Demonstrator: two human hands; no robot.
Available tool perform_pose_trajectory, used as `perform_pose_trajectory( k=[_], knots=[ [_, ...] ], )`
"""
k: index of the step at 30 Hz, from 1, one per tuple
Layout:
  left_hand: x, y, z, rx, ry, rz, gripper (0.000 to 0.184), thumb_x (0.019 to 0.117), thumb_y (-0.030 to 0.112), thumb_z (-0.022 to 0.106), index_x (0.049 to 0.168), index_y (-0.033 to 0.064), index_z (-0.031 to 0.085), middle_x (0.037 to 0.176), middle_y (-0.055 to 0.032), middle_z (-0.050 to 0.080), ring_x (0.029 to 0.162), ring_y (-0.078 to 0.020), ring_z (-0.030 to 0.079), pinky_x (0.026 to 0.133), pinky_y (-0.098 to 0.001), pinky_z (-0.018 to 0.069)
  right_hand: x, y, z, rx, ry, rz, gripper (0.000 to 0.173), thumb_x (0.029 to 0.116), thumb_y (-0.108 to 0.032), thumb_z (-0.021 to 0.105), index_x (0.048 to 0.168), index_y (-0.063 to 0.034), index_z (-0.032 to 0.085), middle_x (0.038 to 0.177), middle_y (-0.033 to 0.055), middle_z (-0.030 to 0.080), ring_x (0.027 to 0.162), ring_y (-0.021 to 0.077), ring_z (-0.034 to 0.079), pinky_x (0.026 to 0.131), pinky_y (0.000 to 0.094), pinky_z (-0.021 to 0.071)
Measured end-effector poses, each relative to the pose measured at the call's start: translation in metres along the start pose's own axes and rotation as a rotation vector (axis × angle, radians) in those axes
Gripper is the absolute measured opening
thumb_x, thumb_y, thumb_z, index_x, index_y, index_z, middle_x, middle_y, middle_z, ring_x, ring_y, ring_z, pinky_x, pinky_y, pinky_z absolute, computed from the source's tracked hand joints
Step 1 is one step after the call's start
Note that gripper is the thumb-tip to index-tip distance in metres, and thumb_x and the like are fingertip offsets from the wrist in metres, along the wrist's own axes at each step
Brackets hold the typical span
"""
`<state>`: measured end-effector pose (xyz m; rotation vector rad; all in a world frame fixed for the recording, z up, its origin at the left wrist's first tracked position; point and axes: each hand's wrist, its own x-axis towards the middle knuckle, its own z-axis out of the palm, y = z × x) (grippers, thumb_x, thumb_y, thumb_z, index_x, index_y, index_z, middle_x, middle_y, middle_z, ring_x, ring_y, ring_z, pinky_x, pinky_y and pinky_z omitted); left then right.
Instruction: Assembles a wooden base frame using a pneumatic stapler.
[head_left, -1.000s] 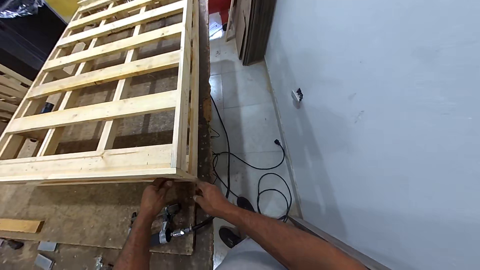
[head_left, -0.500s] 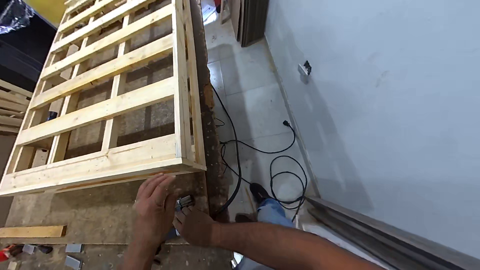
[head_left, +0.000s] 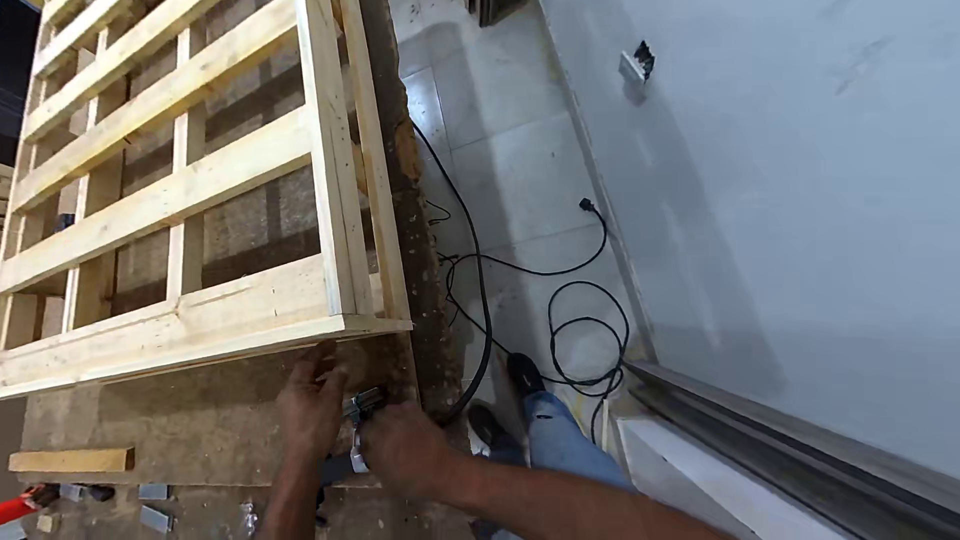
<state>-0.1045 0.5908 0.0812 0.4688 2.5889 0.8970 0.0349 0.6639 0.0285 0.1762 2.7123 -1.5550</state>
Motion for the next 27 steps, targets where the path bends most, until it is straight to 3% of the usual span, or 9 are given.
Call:
perform_pose_trajectory(
  k=[2, 4, 7, 10, 13, 18, 24, 27],
  knots=[
    [0.008, -0.008, 0.009, -0.063, 0.035, 0.023, 0.037, 0.0959, 0.012, 0.07, 0.132, 0.0079, 0.063, 0.12, -0.0074, 0.071, 0.097, -0.0164, 0.072, 0.086, -0.0412, 0.0616, 0.005, 0.01, -0.028, 0.106, 0.261, 0.196, 0.036, 0.1023, -0.035, 0.058, 0.12, -0.0067, 0.071, 0.118, 0.0142, 0.072, 0.112, 0.0294, 0.069, 0.098, 0.0476, 0.0562],
    [0.015, -0.009, 0.017, -0.104, 0.07, 0.052, 0.03, 0.0954, 0.013, 0.071, 0.125, 0.0066, 0.066, 0.107, -0.0072, 0.074, 0.089, -0.0161, 0.073, 0.081, -0.0419, 0.0619, 0.016, 0.026, -0.053, 0.185, 0.392, 0.289, 0.05, 0.0991, -0.04, 0.066, 0.135, -0.0053, 0.063, 0.13, 0.0152, 0.065, 0.117, 0.0289, 0.066, 0.1, 0.0475, 0.0552],
    [0.024, -0.018, 0.027, -0.143, 0.108, 0.118, 0.015, 0.0944, 0.014, 0.074, 0.108, 0.0069, 0.071, 0.093, -0.0041, 0.075, 0.079, -0.0139, 0.072, 0.075, -0.0388, 0.0619, 0.04, 0.049, -0.071, 0.12, 0.491, 0.143, 0.062, 0.0923, -0.03, 0.077, 0.144, -0.0047, 0.054, 0.134, 0.015, 0.063, 0.116, 0.0271, 0.066, 0.098, 0.0465, 0.0574],
    [0.032, -0.03, 0.029, -0.114, 0.107, 0.209, 0.011, 0.0939, 0.016, 0.075, 0.102, 0.0084, 0.072, 0.089, -0.0023, 0.075, 0.076, -0.0127, 0.072, 0.072, -0.0376, 0.0623, 0.056, 0.047, -0.087, -0.031, 0.376, 0.065, 0.043, 0.0926, -0.019, 0.076, 0.132, -0.0045, 0.064, 0.122, 0.014, 0.069, 0.112, 0.0273, 0.068, 0.097, 0.0471, 0.0566],
    [0.036, -0.035, 0.029, -0.105, 0.092, 0.235, 0.012, 0.0986, 0.022, 0.07, 0.102, 0.0107, 0.072, 0.09, -0.0009, 0.076, 0.077, -0.012, 0.073, 0.071, -0.0378, 0.0625, 0.063, 0.041, -0.092, -0.12, 0.321, 0.101, 0.024, 0.0935, -0.017, 0.073, 0.116, -0.0087, 0.072, 0.105, 0.0094, 0.073, 0.098, 0.0246, 0.071, 0.087, 0.0475, 0.0593],
    [0.041, -0.042, 0.034, -0.183, 0.11, 0.306, 0.02, 0.1055, 0.026, 0.058, 0.103, 0.0116, 0.072, 0.092, 0.0003, 0.077, 0.08, -0.012, 0.076, 0.07, -0.0368, 0.0658, 0.063, 0.042, -0.091, -0.138, 0.382, 0.103, 0.02, 0.0929, -0.017, 0.073, 0.112, -0.0109, 0.073, 0.097, 0.0059, 0.074, 0.089, 0.0199, 0.071, 0.082, 0.0441, 0.059],
    [0.039, -0.044, 0.048, -0.495, 0.099, 0.354, 0.016, 0.106, 0.017, 0.056, 0.103, 0.0051, 0.068, 0.091, -0.0043, 0.076, 0.079, -0.0178, 0.077, 0.072, -0.0389, 0.0676, 0.064, 0.04, -0.094, -0.1, 0.374, 0.129, 0.016, 0.0926, -0.016, 0.074, 0.108, -0.0118, 0.074, 0.095, 0.0031, 0.074, 0.087, 0.016, 0.071, 0.082, 0.042, 0.0589],
    [0.044, -0.047, 0.047, -0.423, 0.0, 0.331, 0.013, 0.1041, 0.017, 0.06, 0.106, 0.0065, 0.067, 0.092, -0.0031, 0.076, 0.079, -0.0159, 0.077, 0.073, -0.0374, 0.0671, 0.064, 0.039, -0.093, -0.082, 0.38, 0.142, 0.016, 0.0927, -0.016, 0.074, 0.108, -0.012, 0.074, 0.096, 0.0025, 0.074, 0.087, 0.015, 0.071, 0.082, 0.0415, 0.0592]
  ],
)
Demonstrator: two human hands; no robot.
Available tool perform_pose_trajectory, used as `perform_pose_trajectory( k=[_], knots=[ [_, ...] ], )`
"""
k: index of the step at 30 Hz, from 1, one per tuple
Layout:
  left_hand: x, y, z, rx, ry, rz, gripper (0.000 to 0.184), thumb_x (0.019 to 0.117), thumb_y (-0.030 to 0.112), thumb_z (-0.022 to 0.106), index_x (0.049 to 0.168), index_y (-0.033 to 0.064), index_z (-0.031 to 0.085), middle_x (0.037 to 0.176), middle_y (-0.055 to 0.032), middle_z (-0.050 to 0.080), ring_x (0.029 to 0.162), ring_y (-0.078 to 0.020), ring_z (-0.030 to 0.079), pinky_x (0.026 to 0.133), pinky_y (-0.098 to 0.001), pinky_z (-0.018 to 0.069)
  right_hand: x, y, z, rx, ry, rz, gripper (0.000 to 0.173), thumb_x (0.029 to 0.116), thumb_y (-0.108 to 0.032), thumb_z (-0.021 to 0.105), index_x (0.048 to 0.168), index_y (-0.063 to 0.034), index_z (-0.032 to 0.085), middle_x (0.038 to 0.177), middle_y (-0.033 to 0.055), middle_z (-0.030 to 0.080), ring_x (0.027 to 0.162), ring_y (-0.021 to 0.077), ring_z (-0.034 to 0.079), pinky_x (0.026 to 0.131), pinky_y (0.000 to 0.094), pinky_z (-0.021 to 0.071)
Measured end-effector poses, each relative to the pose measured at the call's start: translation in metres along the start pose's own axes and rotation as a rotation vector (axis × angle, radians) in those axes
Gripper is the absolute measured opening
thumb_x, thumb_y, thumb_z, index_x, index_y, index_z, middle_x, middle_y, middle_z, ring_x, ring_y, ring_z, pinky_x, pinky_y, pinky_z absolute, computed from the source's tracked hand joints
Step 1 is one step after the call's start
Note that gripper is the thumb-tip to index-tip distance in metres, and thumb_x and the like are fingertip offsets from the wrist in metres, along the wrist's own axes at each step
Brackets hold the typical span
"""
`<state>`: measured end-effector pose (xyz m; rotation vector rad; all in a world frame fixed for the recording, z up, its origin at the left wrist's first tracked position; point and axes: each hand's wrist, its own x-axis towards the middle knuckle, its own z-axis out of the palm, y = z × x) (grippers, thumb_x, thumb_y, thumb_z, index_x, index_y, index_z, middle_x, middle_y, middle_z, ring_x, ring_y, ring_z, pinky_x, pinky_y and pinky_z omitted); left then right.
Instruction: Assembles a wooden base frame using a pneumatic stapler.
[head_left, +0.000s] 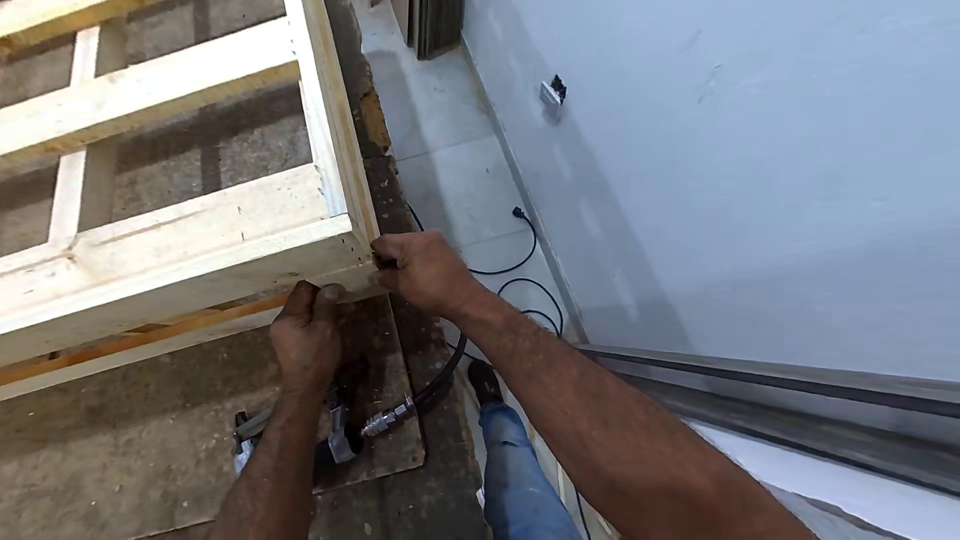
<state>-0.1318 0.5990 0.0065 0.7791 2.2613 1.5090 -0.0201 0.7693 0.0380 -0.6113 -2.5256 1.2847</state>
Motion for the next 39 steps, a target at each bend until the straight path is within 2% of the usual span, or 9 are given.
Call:
perform_pose_trajectory(
  k=[12, 15, 17, 20, 24, 27, 32, 37, 39],
  knots=[
    [0.007, -0.023, 0.0, 0.352, 0.042, 0.24, 0.029, 0.1079, 0.028, 0.052, 0.105, 0.0045, 0.068, 0.084, -0.0054, 0.075, 0.073, -0.0153, 0.074, 0.072, -0.0403, 0.0637, 0.0, -0.008, -0.004, -0.047, -0.044, 0.095, 0.021, 0.0938, -0.018, 0.073, 0.115, -0.0147, 0.073, 0.1, 0.002, 0.075, 0.091, 0.0154, 0.072, 0.084, 0.0429, 0.059],
    [0.007, -0.025, 0.0, 0.394, 0.059, 0.255, 0.028, 0.1082, 0.028, 0.051, 0.104, 0.0061, 0.068, 0.08, -0.0051, 0.073, 0.069, -0.0156, 0.072, 0.067, -0.0403, 0.062, -0.023, -0.016, 0.004, -0.137, 0.074, 0.138, 0.047, 0.0934, -0.019, 0.073, 0.138, -0.0103, 0.061, 0.119, 0.0095, 0.071, 0.106, 0.0239, 0.071, 0.092, 0.0466, 0.0592],
    [0.007, -0.025, -0.002, 0.418, 0.053, 0.262, 0.027, 0.1078, 0.027, 0.053, 0.103, 0.0057, 0.068, 0.078, -0.0057, 0.072, 0.067, -0.0171, 0.071, 0.065, -0.0414, 0.0612, -0.056, -0.024, 0.026, -0.223, 0.204, 0.081, 0.039, 0.0954, -0.024, 0.071, 0.128, -0.0032, 0.065, 0.117, 0.0144, 0.069, 0.106, 0.0282, 0.07, 0.09, 0.0462, 0.0598],
    [0.008, -0.024, -0.003, 0.445, 0.042, 0.245, 0.028, 0.1076, 0.028, 0.053, 0.101, 0.0051, 0.068, 0.078, -0.0069, 0.073, 0.068, -0.0188, 0.072, 0.066, -0.0431, 0.0611, -0.104, -0.045, 0.075, -0.297, -0.081, -0.147, 0.025, 0.0992, -0.026, 0.065, 0.114, -0.0069, 0.071, 0.108, 0.0136, 0.072, 0.105, 0.0306, 0.069, 0.091, 0.048, 0.0576],
    [0.008, -0.022, -0.004, 0.45, 0.027, 0.236, 0.028, 0.1076, 0.028, 0.054, 0.101, 0.0045, 0.067, 0.079, -0.0078, 0.072, 0.067, -0.0192, 0.071, 0.065, -0.0423, 0.0607, -0.129, -0.044, 0.14, -0.397, -0.32, -0.494, 0.033, 0.1001, -0.009, 0.054, 0.132, -0.0059, 0.061, 0.132, 0.0201, 0.062, 0.126, 0.0395, 0.058, 0.11, 0.0512, 0.0467],
    [0.009, -0.021, -0.006, 0.456, 0.018, 0.24, 0.03, 0.1073, 0.031, 0.054, 0.101, 0.0043, 0.067, 0.08, -0.008, 0.072, 0.067, -0.0198, 0.071, 0.065, -0.0433, 0.0605, -0.129, -0.05, 0.155, -0.579, -0.279, -0.521, 0.041, 0.0992, -0.008, 0.054, 0.14, -0.0094, 0.058, 0.139, 0.0156, 0.061, 0.135, 0.035, 0.053, 0.118, 0.0556, 0.0356],
    [0.008, -0.019, -0.005, 0.456, 0.018, 0.233, 0.027, 0.1066, 0.028, 0.056, 0.099, 0.0033, 0.067, 0.081, -0.0099, 0.072, 0.068, -0.0212, 0.072, 0.065, -0.0441, 0.0612, -0.109, -0.066, 0.172, -0.433, -0.646, -0.441, 0.048, 0.1029, -0.009, 0.054, 0.149, -0.0015, 0.046, 0.153, 0.0219, 0.047, 0.147, 0.0398, 0.039, 0.122, 0.0664, 0.0178],
    [0.008, -0.013, -0.008, 0.461, -0.005, 0.211, 0.032, 0.1066, 0.031, 0.056, 0.1, 0.0022, 0.067, 0.08, -0.012, 0.072, 0.067, -0.0249, 0.072, 0.066, -0.0482, 0.0604, -0.095, -0.096, 0.166, -0.429, -0.79, -0.202, 0.034, 0.0991, -0.007, 0.058, 0.131, 0.0023, 0.058, 0.128, 0.0242, 0.062, 0.122, 0.0395, 0.058, 0.111, 0.0564, 0.0383],
    [0.009, -0.009, -0.01, 0.466, -0.04, 0.189, 0.033, 0.1069, 0.032, 0.055, 0.101, 0.0016, 0.066, 0.08, -0.0129, 0.071, 0.068, -0.0261, 0.072, 0.067, -0.0495, 0.0607, -0.1, -0.101, 0.154, -0.499, -0.877, -0.139, 0.045, 0.099, -0.006, 0.055, 0.143, 0.0005, 0.047, 0.12, 0.0274, 0.063, 0.112, 0.0439, 0.061, 0.101, 0.0601, 0.0445]
  ],
)
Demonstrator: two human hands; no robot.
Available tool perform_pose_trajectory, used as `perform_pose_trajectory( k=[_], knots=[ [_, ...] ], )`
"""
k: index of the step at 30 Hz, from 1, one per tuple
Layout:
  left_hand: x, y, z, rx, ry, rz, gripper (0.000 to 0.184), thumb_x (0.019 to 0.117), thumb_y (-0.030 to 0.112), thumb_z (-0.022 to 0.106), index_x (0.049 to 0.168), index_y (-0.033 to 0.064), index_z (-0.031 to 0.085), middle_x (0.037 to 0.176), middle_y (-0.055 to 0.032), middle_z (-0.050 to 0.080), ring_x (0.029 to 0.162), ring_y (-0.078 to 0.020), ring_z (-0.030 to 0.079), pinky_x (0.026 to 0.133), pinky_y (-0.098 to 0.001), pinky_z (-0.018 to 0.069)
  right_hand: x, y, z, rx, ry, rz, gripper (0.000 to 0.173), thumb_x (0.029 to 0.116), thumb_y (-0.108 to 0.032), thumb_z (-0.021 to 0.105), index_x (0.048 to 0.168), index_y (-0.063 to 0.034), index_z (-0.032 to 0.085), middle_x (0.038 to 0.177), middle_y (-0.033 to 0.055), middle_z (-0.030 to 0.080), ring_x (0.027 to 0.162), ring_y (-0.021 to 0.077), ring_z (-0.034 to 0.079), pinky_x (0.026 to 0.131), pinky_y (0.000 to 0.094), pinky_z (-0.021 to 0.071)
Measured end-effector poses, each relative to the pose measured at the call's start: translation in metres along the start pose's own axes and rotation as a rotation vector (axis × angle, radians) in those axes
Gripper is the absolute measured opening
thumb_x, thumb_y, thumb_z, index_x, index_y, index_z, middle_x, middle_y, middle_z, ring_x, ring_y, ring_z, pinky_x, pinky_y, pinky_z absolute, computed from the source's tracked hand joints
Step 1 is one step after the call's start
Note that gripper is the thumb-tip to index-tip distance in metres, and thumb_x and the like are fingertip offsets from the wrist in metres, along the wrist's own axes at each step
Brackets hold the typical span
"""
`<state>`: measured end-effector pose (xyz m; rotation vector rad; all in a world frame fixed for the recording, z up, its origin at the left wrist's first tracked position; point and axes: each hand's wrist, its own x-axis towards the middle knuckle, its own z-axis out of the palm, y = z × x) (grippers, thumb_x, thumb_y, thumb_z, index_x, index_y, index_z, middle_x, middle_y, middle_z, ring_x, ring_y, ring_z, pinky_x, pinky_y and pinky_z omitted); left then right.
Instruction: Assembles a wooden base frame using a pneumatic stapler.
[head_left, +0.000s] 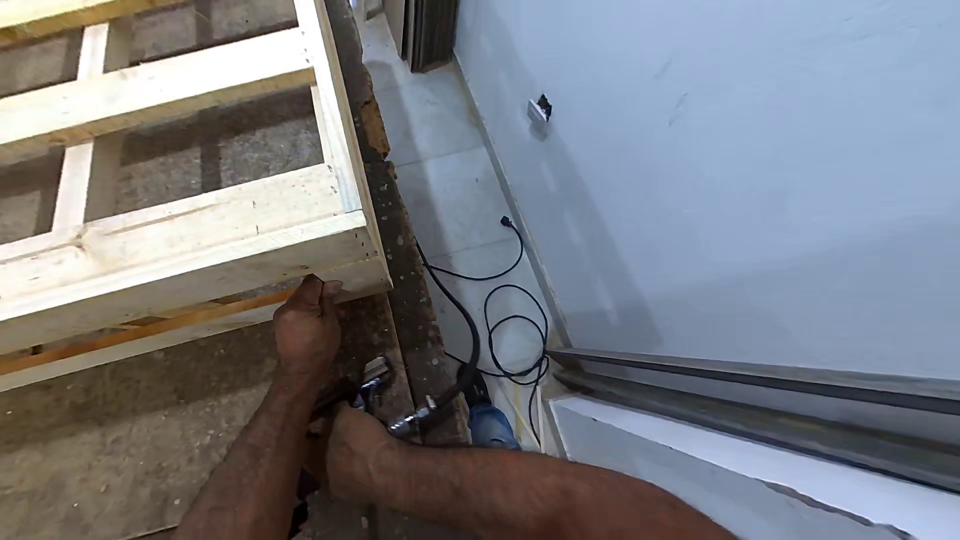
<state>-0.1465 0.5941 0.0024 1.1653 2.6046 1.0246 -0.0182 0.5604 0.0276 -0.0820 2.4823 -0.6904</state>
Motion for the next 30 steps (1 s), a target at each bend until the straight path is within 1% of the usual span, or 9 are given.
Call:
perform_pose_trajectory(
  k=[2, 5, 9, 11, 13, 15, 19, 23, 30],
  knots=[
    [0.0, 0.001, -0.001, 0.005, -0.008, -0.006, 0.032, 0.107, 0.031, 0.055, 0.1, 0.0023, 0.066, 0.079, -0.0119, 0.071, 0.067, -0.0253, 0.071, 0.066, -0.0487, 0.0604, -0.02, 0.006, 0.003, -0.013, -0.011, 0.025, 0.049, 0.1014, -0.006, 0.051, 0.149, -0.0002, 0.041, 0.117, 0.0275, 0.065, 0.11, 0.0454, 0.064, 0.096, 0.062, 0.0492],
    [0.0, -0.002, 0.0, 0.018, -0.001, 0.007, 0.032, 0.1072, 0.032, 0.054, 0.098, 0.0035, 0.066, 0.076, -0.0103, 0.071, 0.065, -0.0248, 0.07, 0.064, -0.049, 0.0593, -0.056, 0.027, -0.004, 0.057, -0.021, 0.002, 0.038, 0.1001, -0.009, 0.057, 0.136, -0.0021, 0.05, 0.101, 0.0237, 0.066, 0.098, 0.045, 0.067, 0.083, 0.0626, 0.0543],
    [0.0, -0.004, 0.002, 0.017, 0.008, 0.001, 0.033, 0.1072, 0.031, 0.055, 0.097, 0.0027, 0.066, 0.075, -0.0118, 0.07, 0.065, -0.0264, 0.07, 0.064, -0.0497, 0.0585, -0.091, 0.056, -0.018, 0.054, -0.09, 0.069, 0.067, 0.0771, -0.023, 0.08, 0.135, -0.012, 0.048, 0.095, 0.017, 0.067, 0.086, 0.0409, 0.068, 0.069, 0.0623, 0.0535],
    [0.001, -0.004, 0.002, 0.008, 0.007, 0.0, 0.033, 0.1067, 0.032, 0.055, 0.097, 0.0021, 0.066, 0.076, -0.0125, 0.069, 0.065, -0.0271, 0.069, 0.064, -0.0498, 0.0584, -0.11, 0.068, -0.032, 0.08, -0.069, 0.17, 0.064, 0.0843, -0.034, 0.075, 0.137, -0.0123, 0.047, 0.094, 0.019, 0.067, 0.087, 0.0442, 0.068, 0.067, 0.0653, 0.0525],
    [0.001, -0.008, 0.005, 0.006, 0.021, 0.017, 0.033, 0.1066, 0.031, 0.056, 0.097, 0.0023, 0.067, 0.078, -0.0128, 0.07, 0.067, -0.0276, 0.071, 0.065, -0.0503, 0.0597, -0.128, 0.079, -0.047, 0.076, 0.008, 0.247, 0.061, 0.0901, -0.033, 0.071, 0.142, -0.0118, 0.046, 0.092, 0.0196, 0.067, 0.086, 0.0445, 0.068, 0.068, 0.0645, 0.0531],
    [0.001, -0.01, 0.007, 0.024, 0.028, 0.038, 0.033, 0.1069, 0.031, 0.055, 0.098, 0.0021, 0.067, 0.079, -0.0137, 0.07, 0.068, -0.0285, 0.071, 0.066, -0.0518, 0.0587, -0.141, 0.09, -0.058, -0.015, 0.136, 0.286, 0.053, 0.0914, -0.032, 0.069, 0.137, -0.015, 0.05, 0.084, 0.0124, 0.066, 0.078, 0.0364, 0.069, 0.063, 0.0565, 0.0544],
    [0.001, -0.008, 0.007, 0.057, 0.047, 0.058, 0.033, 0.107, 0.029, 0.055, 0.096, 0.0004, 0.066, 0.082, -0.0161, 0.07, 0.072, -0.0309, 0.071, 0.068, -0.0538, 0.058, -0.145, 0.116, -0.071, -0.296, 0.474, 0.244, 0.055, 0.0816, -0.036, 0.075, 0.129, -0.0154, 0.056, 0.064, 0.0, 0.058, 0.056, 0.0224, 0.063, 0.049, 0.0433, 0.0512],
    [0.002, -0.006, 0.005, 0.055, 0.03, 0.047, 0.032, 0.1064, 0.029, 0.056, 0.096, 0.0008, 0.066, 0.08, -0.0161, 0.069, 0.071, -0.0318, 0.07, 0.067, -0.0538, 0.0573, -0.141, 0.125, -0.075, -0.39, 0.504, 0.266, 0.062, 0.0782, -0.039, 0.076, 0.131, -0.0146, 0.056, 0.062, -0.001, 0.056, 0.055, 0.0217, 0.061, 0.047, 0.0412, 0.049],
    [0.002, -0.005, 0.004, 0.075, 0.038, 0.044, 0.033, 0.1063, 0.031, 0.056, 0.094, 0.0014, 0.066, 0.079, -0.0161, 0.068, 0.071, -0.0322, 0.07, 0.067, -0.0547, 0.0572, -0.141, 0.131, -0.063, -0.415, 0.63, 0.24, 0.057, 0.0752, -0.036, 0.077, 0.123, -0.0119, 0.059, 0.06, -0.0008, 0.056, 0.054, 0.0211, 0.062, 0.048, 0.0398, 0.0501]
  ],
)
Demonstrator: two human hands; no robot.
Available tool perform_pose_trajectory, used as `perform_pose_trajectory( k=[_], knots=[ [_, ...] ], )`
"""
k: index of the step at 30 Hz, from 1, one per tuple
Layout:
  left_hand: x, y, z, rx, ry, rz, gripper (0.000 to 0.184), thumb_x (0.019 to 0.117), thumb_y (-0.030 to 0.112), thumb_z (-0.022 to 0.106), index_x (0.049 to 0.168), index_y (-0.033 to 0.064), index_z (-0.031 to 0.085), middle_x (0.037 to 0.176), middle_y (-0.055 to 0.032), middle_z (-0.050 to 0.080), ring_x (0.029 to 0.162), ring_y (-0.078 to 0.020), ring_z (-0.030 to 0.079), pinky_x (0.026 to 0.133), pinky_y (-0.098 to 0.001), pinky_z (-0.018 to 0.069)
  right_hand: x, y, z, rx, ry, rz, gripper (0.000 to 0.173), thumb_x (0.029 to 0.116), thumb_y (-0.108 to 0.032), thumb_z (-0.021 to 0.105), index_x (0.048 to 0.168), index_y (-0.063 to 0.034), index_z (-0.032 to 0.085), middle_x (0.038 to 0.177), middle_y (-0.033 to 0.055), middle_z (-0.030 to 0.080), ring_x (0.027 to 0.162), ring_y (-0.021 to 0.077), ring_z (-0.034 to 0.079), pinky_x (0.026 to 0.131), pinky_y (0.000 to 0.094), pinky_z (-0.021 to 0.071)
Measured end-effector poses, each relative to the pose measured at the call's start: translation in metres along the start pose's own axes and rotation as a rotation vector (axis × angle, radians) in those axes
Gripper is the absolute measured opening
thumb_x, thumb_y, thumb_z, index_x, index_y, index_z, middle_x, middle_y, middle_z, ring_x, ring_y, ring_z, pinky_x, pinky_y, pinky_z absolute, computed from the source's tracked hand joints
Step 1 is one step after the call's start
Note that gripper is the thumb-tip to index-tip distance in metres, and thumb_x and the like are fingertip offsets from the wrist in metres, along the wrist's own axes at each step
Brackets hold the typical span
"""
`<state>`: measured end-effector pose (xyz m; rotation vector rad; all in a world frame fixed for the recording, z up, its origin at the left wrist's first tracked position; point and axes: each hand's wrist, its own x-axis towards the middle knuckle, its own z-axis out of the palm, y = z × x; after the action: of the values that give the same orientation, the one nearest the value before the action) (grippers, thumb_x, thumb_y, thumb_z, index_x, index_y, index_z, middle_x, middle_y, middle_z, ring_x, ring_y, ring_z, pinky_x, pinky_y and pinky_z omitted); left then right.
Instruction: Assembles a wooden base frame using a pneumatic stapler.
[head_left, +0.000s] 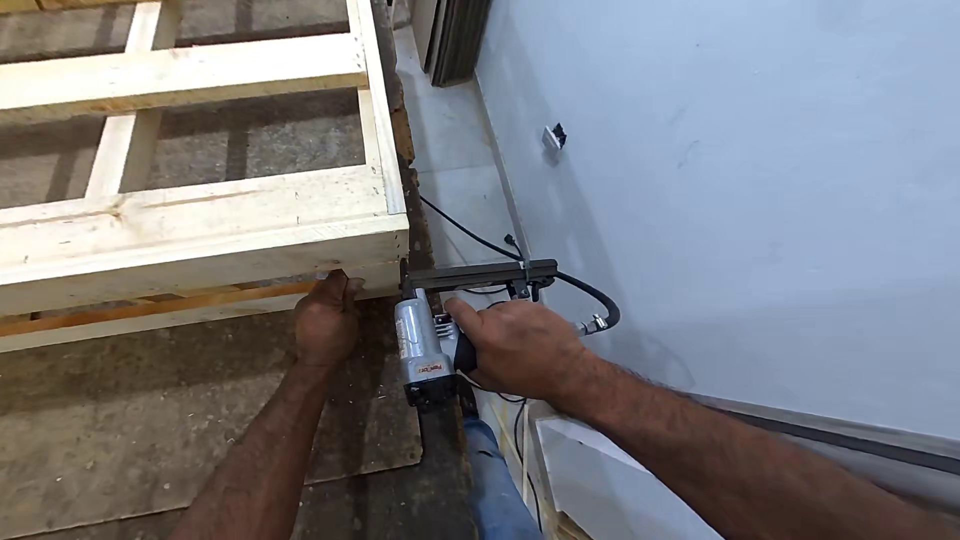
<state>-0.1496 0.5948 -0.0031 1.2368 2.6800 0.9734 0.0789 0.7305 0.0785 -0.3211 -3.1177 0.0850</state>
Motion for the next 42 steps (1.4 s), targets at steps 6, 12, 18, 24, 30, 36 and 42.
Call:
perform_pose_trajectory(
  k=[6, 12, 18, 24, 30, 36, 42],
  knots=[
    [0.0, -0.001, 0.002, 0.004, 0.009, 0.003, 0.034, 0.1061, 0.031, 0.057, 0.092, 0.0008, 0.066, 0.079, -0.0174, 0.068, 0.071, -0.0337, 0.07, 0.066, -0.0554, 0.0562, 0.002, -0.005, -0.002, 0.007, -0.024, 0.028, 0.055, 0.0766, -0.037, 0.077, 0.122, -0.0126, 0.059, 0.062, -0.0007, 0.057, 0.057, 0.0209, 0.063, 0.05, 0.0391, 0.051],
    [0.0, 0.001, 0.0, 0.005, 0.008, 0.004, 0.033, 0.1062, 0.031, 0.057, 0.092, 0.0016, 0.065, 0.076, -0.0154, 0.067, 0.069, -0.0318, 0.069, 0.065, -0.0536, 0.0559, -0.001, -0.012, -0.001, -0.01, -0.023, 0.068, 0.045, 0.0779, -0.037, 0.076, 0.113, -0.013, 0.059, 0.062, -0.0004, 0.057, 0.056, 0.0212, 0.063, 0.049, 0.0391, 0.0503],
    [-0.001, 0.002, 0.001, -0.006, 0.029, 0.021, 0.031, 0.1056, 0.027, 0.058, 0.093, -0.0005, 0.066, 0.08, -0.0178, 0.068, 0.075, -0.0333, 0.07, 0.069, -0.0543, 0.056, 0.01, -0.029, -0.008, 0.026, -0.066, 0.013, 0.055, 0.0817, -0.034, 0.074, 0.128, -0.0103, 0.058, 0.061, 0.0, 0.058, 0.055, 0.0221, 0.063, 0.049, 0.0396, 0.0507],
    [-0.003, 0.007, -0.007, -0.04, 0.028, -0.001, 0.017, 0.0945, 0.008, 0.059, 0.104, -0.0018, 0.07, 0.087, -0.0211, 0.07, 0.081, -0.0361, 0.07, 0.071, -0.0565, 0.0537, 0.034, -0.049, -0.012, 0.056, -0.158, -0.014, 0.053, 0.0855, -0.03, 0.072, 0.132, -0.0108, 0.056, 0.066, 0.0027, 0.061, 0.06, 0.0248, 0.066, 0.052, 0.0418, 0.0525],
    [-0.004, 0.011, -0.011, -0.087, -0.023, -0.103, 0.026, 0.0952, 0.011, 0.06, 0.116, -0.0003, 0.072, 0.098, -0.0211, 0.072, 0.09, -0.0347, 0.071, 0.081, -0.0568, 0.0543, 0.042, -0.057, -0.013, 0.066, -0.198, 0.048, 0.056, 0.0859, -0.033, 0.073, 0.133, -0.0112, 0.052, 0.067, 0.0024, 0.06, 0.062, 0.0254, 0.066, 0.053, 0.0414, 0.0524],
    [-0.002, 0.01, -0.01, -0.061, -0.046, -0.118, 0.025, 0.0947, 0.011, 0.061, 0.115, 0.0024, 0.072, 0.098, -0.021, 0.072, 0.09, -0.0367, 0.071, 0.079, -0.0594, 0.0534, 0.041, -0.057, -0.009, 0.062, -0.149, 0.041, 0.055, 0.0836, -0.034, 0.075, 0.129, -0.0108, 0.055, 0.066, 0.0023, 0.06, 0.06, 0.0246, 0.066, 0.052, 0.0413, 0.0525],
    [0.0, 0.008, -0.008, -0.03, -0.027, -0.072, 0.014, 0.0935, 0.01, 0.063, 0.101, 0.0014, 0.07, 0.086, -0.0192, 0.07, 0.08, -0.0361, 0.07, 0.07, -0.0593, 0.0527, 0.035, -0.057, -0.004, 0.042, -0.121, 0.07, 0.051, 0.084, -0.034, 0.074, 0.125, -0.0102, 0.055, 0.065, 0.0018, 0.06, 0.06, 0.0236, 0.066, 0.054, 0.04, 0.0529]
  ],
)
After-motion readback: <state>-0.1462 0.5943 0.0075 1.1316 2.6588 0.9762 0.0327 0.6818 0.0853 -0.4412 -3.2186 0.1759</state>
